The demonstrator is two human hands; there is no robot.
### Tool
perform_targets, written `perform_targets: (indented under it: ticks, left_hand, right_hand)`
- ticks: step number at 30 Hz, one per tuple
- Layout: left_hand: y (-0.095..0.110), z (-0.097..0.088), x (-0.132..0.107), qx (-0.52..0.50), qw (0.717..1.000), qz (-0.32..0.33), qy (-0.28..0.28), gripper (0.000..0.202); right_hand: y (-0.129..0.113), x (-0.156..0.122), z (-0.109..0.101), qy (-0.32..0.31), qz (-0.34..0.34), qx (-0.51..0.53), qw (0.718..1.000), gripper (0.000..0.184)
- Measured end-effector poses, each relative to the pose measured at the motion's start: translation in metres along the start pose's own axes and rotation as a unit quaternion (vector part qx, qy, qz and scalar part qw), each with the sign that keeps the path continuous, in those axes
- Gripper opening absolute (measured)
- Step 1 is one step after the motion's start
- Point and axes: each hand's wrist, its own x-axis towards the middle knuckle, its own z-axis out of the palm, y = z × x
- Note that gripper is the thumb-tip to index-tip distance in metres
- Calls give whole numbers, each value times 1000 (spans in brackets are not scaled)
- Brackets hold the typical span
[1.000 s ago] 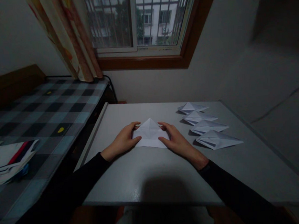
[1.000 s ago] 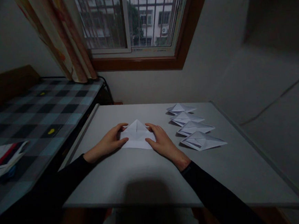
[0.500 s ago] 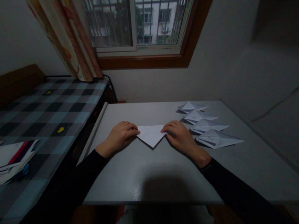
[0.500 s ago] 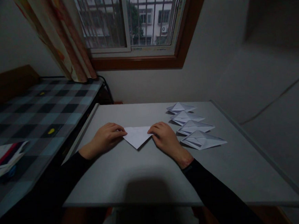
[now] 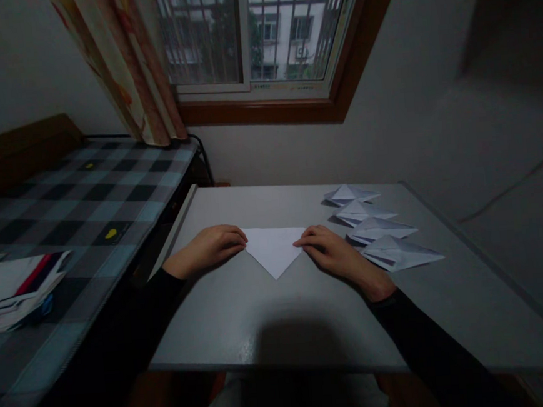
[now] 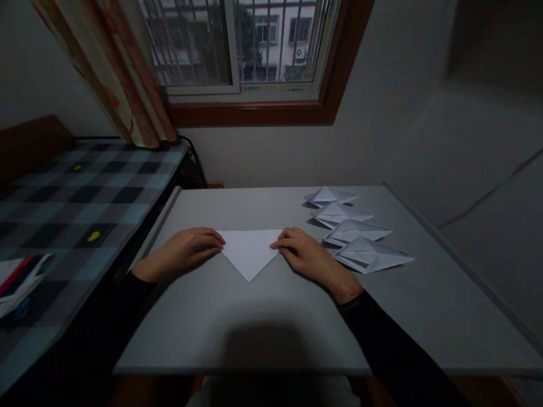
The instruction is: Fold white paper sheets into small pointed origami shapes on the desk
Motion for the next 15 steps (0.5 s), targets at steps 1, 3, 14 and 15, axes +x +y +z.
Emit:
perform_targets:
  ticks: [1,3,14,15]
  left_hand:
    - [0,1,1,-13,1000,-4,5,26]
    - [0,2,1,-37,999,-20,16,24]
    - [9,13,11,18,997,-46,53,15]
    - [10,15,12,32,997,-43,58,15]
  right_hand:
    - [1,0,1,2,4,0,1000,29]
    - [3,0,3,8,11,0,1000,28]
    - [8,1,14,51,31,-7,998,30]
    - [8,2,15,54,31,-13,998,30]
